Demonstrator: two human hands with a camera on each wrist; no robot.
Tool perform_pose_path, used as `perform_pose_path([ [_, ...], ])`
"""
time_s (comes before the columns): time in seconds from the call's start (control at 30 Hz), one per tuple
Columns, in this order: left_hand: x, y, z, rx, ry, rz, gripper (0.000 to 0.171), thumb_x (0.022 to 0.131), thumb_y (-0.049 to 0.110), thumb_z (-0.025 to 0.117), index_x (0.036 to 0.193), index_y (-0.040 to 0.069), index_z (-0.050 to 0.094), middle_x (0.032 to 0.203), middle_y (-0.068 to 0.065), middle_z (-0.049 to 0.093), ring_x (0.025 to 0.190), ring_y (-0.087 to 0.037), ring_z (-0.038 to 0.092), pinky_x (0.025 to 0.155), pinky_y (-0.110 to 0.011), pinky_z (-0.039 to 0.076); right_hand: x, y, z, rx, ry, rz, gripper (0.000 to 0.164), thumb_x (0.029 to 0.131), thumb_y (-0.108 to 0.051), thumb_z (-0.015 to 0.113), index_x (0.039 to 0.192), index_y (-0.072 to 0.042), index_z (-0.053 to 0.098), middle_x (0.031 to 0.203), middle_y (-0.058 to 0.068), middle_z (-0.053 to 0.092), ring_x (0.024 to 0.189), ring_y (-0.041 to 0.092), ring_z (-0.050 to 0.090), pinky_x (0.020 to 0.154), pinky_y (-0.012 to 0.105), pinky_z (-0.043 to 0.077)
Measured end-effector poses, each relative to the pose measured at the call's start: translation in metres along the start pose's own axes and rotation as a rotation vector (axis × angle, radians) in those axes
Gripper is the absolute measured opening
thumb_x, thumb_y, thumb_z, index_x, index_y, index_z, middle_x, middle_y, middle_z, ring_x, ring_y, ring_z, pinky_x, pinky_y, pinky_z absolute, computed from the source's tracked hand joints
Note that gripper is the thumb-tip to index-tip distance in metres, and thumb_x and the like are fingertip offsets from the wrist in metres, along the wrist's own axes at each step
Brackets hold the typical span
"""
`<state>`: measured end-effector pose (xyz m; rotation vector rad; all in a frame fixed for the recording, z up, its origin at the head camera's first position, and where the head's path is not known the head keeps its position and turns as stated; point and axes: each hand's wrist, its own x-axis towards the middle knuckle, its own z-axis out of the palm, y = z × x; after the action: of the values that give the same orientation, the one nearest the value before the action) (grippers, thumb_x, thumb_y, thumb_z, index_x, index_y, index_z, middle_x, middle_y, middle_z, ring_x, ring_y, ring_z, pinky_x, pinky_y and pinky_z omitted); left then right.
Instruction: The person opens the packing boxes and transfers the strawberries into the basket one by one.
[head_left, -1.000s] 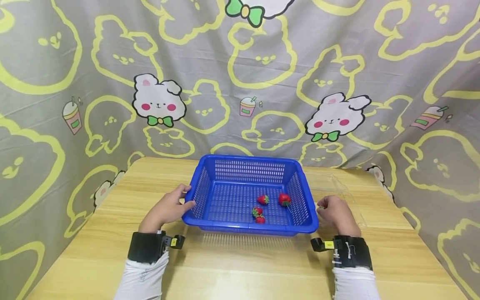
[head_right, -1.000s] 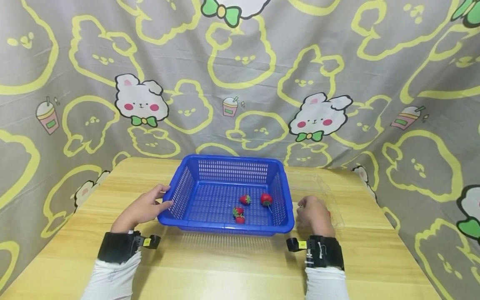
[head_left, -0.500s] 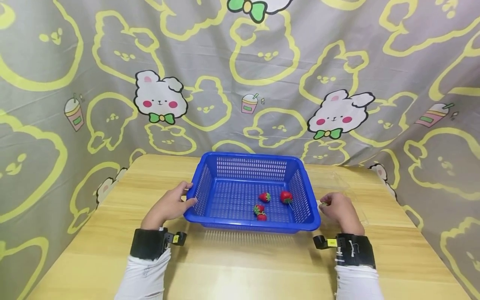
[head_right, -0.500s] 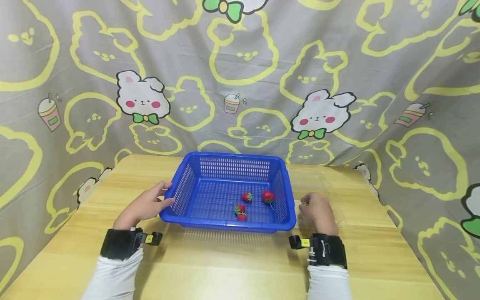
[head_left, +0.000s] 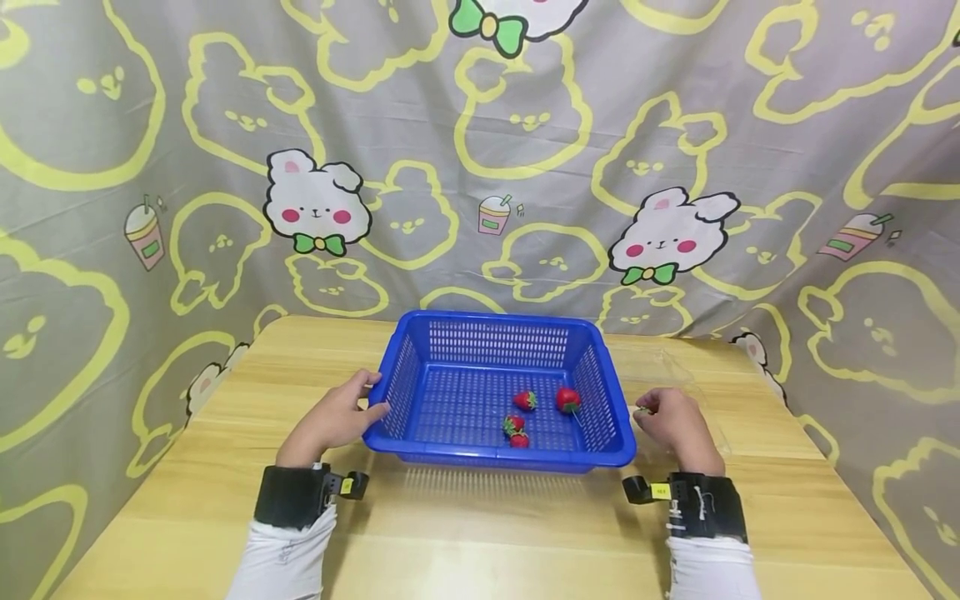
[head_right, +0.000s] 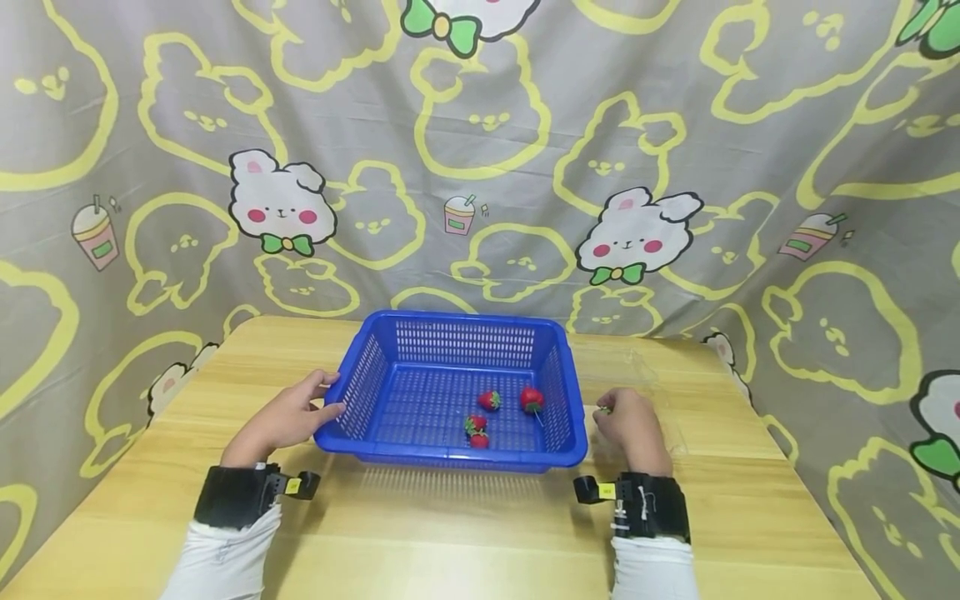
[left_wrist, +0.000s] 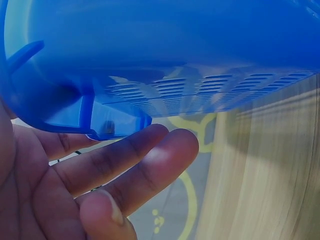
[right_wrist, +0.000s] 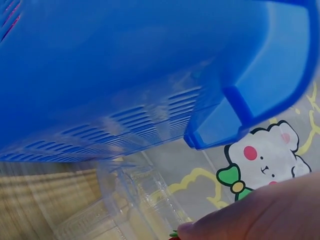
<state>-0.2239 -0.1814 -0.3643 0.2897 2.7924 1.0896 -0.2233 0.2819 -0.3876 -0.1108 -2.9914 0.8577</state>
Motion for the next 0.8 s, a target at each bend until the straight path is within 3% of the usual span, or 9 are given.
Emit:
perform_pose_path([
  [0.8,-0.0001,0.0020,-0.0007,0.001,-0.004,-0.009,0.047,0.095,0.020,0.056,0.133,-0.002,0.038,0.132,-0.034,0.049,0.117,-0.048,0.050,0.092,-0.062,0.046,-0.0011,-0.0048,-0.0051,-0.002,0.024,-0.024,0.026,0.086,-0.012,0.065,0.103,0.008,0.064,0.102,0.030,0.064,0.090,0.042,0.060,0.076,0.056,0.050],
])
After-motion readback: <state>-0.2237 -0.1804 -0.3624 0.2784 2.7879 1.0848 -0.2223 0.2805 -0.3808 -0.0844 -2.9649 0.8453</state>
